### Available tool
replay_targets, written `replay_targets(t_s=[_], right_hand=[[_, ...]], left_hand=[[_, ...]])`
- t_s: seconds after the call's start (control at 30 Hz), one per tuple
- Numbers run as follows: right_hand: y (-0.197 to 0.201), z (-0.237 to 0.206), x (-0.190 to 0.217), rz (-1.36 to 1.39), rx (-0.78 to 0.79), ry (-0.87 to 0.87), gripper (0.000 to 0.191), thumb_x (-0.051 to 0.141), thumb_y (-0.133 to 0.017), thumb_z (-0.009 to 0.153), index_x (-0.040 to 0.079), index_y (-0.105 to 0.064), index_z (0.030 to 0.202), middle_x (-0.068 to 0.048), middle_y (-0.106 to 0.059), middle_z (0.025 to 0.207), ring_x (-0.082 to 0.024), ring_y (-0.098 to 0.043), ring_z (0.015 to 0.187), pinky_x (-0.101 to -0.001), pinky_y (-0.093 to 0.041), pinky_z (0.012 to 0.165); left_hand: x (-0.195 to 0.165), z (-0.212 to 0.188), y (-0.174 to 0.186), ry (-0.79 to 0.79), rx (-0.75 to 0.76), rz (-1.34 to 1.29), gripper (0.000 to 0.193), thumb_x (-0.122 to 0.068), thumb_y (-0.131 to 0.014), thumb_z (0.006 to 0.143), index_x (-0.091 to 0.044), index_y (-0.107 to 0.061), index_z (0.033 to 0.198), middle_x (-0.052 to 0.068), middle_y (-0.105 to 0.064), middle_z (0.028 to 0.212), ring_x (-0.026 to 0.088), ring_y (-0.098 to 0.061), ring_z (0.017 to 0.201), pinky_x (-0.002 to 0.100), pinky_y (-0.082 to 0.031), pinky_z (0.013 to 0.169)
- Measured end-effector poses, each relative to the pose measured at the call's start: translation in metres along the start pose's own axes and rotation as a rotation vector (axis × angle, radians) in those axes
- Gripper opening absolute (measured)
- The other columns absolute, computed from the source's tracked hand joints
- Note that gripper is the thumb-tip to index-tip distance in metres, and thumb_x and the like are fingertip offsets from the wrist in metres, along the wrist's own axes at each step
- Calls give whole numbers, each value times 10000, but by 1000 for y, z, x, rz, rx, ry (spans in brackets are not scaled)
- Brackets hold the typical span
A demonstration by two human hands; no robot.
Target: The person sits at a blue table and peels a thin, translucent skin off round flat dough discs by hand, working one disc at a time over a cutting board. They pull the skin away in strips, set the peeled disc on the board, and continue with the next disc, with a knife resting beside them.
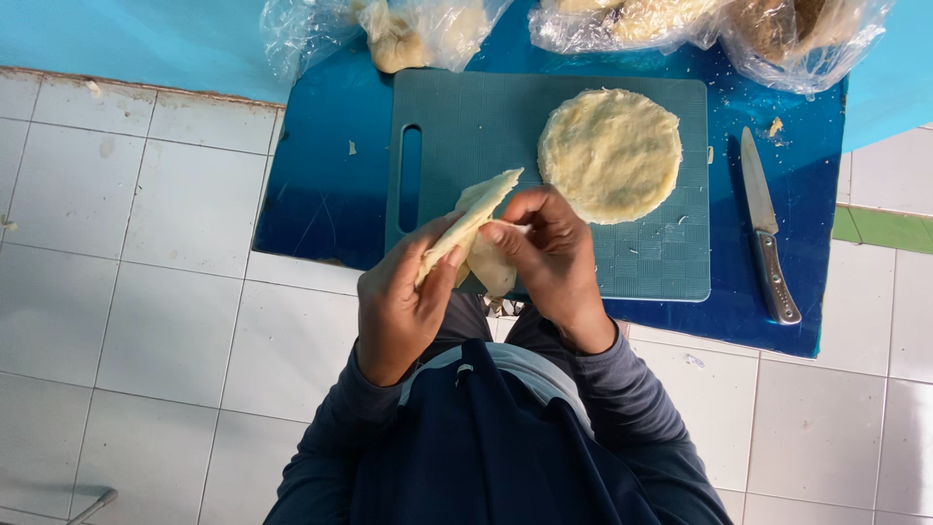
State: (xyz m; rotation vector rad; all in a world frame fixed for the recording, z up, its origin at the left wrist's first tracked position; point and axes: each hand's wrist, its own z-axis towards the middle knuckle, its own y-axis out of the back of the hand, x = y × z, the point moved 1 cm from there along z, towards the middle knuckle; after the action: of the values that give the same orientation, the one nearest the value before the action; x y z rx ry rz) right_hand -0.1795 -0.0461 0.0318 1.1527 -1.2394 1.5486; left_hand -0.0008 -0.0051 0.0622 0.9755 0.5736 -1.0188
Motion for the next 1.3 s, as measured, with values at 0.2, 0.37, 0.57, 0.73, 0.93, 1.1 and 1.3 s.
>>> replay_targets(t_s=[0.2, 0.37, 0.57, 0.73, 0.93, 1.1, 1.3], right_hand=[[5, -4, -10, -9, -140, 74, 157, 106, -720, 1037, 47, -582, 1080, 3, -615, 935, -45, -545, 841, -211, -464, 748], [0, -8, -8, 112, -20, 76, 207, 141, -716, 1020, 57, -559, 1126, 1, -624, 1030, -48, -573, 938, -205, -481, 836], [-6, -9, -12, 2, -43, 66, 180, 114, -740, 997, 51, -583, 1058, -4, -646, 933, -42, -567, 828, -207, -473, 716], [-5, -10, -22, 374, -160, 55, 167, 122, -746, 1023, 51, -595, 1028, -14, -659, 929, -69, -601, 828, -236, -511, 746], [-4, -15, -19, 601, -216, -74, 151, 160, -715, 1013, 55, -611, 1045, -53, -687, 962, -121, -672, 852, -305, -579, 764], [1, -19, -12, 680, -211, -167, 145, 166, -687, 1008, 52, -623, 1071, -61, -709, 1037, -153, -703, 951, -341, -601, 851], [27, -28, 2, 681, -148, -71, 124, 156, -677, 1048, 73, -638, 1133, -59, -684, 1031, -200, -697, 965, -403, -606, 873]], left_hand=[[8, -3, 5, 108, -27, -135, 262, -121, -643, 1063, 13, -633, 1289, 150, -751, 1173, 199, -764, 1067, 277, -622, 883], [8, -8, 7, 114, -27, -129, 245, -132, -647, 1068, 7, -645, 1269, 148, -761, 1140, 184, -762, 1042, 274, -612, 876], [12, -13, 9, 130, -20, -177, 256, -148, -646, 1062, 1, -643, 1270, 134, -760, 1110, 154, -753, 993, 260, -614, 833], [22, -23, 12, 187, -173, -268, 252, -162, -653, 1074, 10, -645, 1257, 117, -746, 1098, 115, -711, 981, 247, -584, 854], [30, -26, 16, 176, -326, -319, 291, -206, -668, 1079, 13, -643, 1270, 112, -732, 1132, 123, -700, 1026, 262, -579, 901], [31, -23, 26, 261, -448, -465, 334, -279, -704, 1054, -2, -648, 1232, 105, -726, 1121, 158, -727, 1026, 291, -613, 881], [41, -19, 29, 410, -470, -779, 365, -307, -710, 1025, -29, -604, 1237, 111, -719, 1173, 235, -748, 1068, 361, -653, 847]])
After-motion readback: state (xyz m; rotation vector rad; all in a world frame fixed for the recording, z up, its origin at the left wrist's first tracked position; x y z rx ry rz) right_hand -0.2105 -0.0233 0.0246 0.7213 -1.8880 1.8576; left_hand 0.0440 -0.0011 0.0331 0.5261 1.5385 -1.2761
